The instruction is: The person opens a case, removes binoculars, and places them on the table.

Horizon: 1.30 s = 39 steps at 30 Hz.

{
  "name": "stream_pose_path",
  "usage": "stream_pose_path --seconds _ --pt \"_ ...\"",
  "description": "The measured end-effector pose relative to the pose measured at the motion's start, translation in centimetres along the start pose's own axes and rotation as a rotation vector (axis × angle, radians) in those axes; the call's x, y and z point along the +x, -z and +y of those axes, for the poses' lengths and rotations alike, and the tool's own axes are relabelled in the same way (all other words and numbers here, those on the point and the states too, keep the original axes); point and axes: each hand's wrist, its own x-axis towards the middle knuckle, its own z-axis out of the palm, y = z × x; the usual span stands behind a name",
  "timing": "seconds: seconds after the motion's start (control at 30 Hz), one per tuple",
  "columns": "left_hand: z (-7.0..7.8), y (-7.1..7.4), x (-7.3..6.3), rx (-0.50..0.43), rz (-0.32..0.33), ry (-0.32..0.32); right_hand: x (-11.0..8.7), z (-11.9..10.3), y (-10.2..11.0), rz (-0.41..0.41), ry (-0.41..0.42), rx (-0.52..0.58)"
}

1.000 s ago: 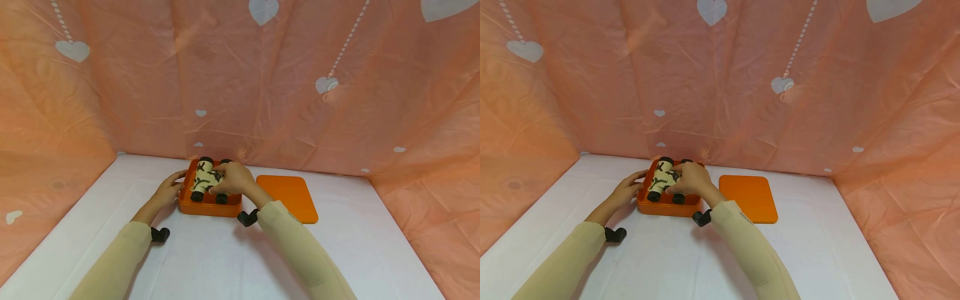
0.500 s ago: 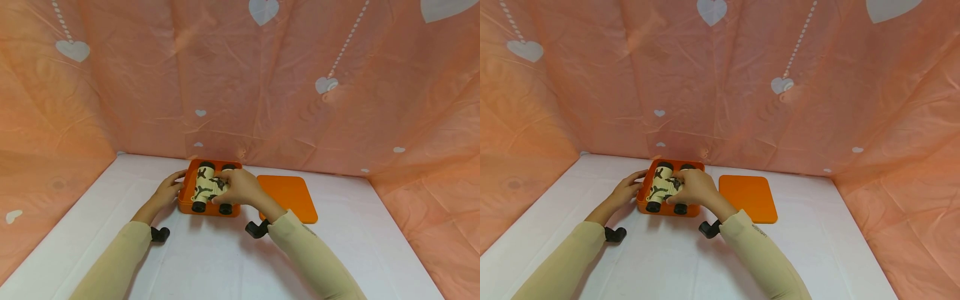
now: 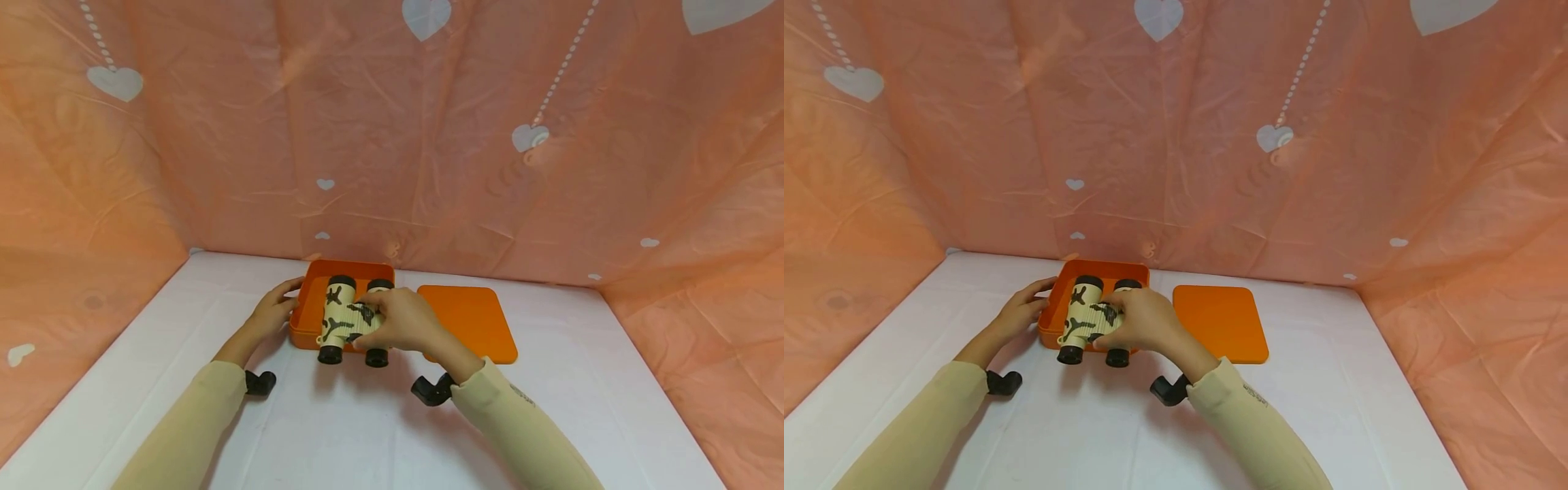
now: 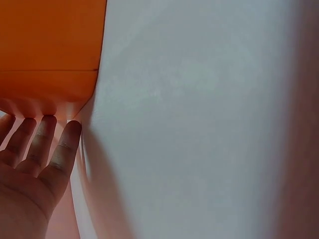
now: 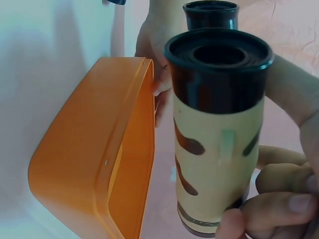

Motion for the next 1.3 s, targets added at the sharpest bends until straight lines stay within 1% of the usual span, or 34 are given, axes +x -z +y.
stream_pose_path --seconds 0.2,0.3,0.5,0.73,0.87,1.1,1.3 --pt "-0.2 -0.1 0.1 0.007 -0.001 0.027 -1.0 0.0 0.1 0.009 0.039 -0.011" --pt "-0.2 -0.1 0.1 0.000 -0.005 0.018 -1.4 -0.1 0.1 0.007 0.051 -0.012" --pt "-0.3 0.1 0.0 -0.006 -0.003 0.018 -2.3 -0.3 0.2 0.003 0.057 -0.021" --pt "-0.4 0.1 0.0 -0.028 -0.011 0.020 -3.3 -0.1 -0.1 -0.020 0.051 -0.039" --pt "-0.5 0.1 0.0 -0.037 -0.016 0.009 -3.9 -0.1 -0.2 -0.035 0.051 -0.036" --pt "-0.6 0.1 0.2 -0.034 -0.004 -0.022 -5.0 0.1 -0.5 -0.046 0.068 -0.033" --pt "-0.6 0.1 0.1 -0.011 -0.012 -0.020 -5.9 0.4 -0.8 -0.069 0.048 -0.027"
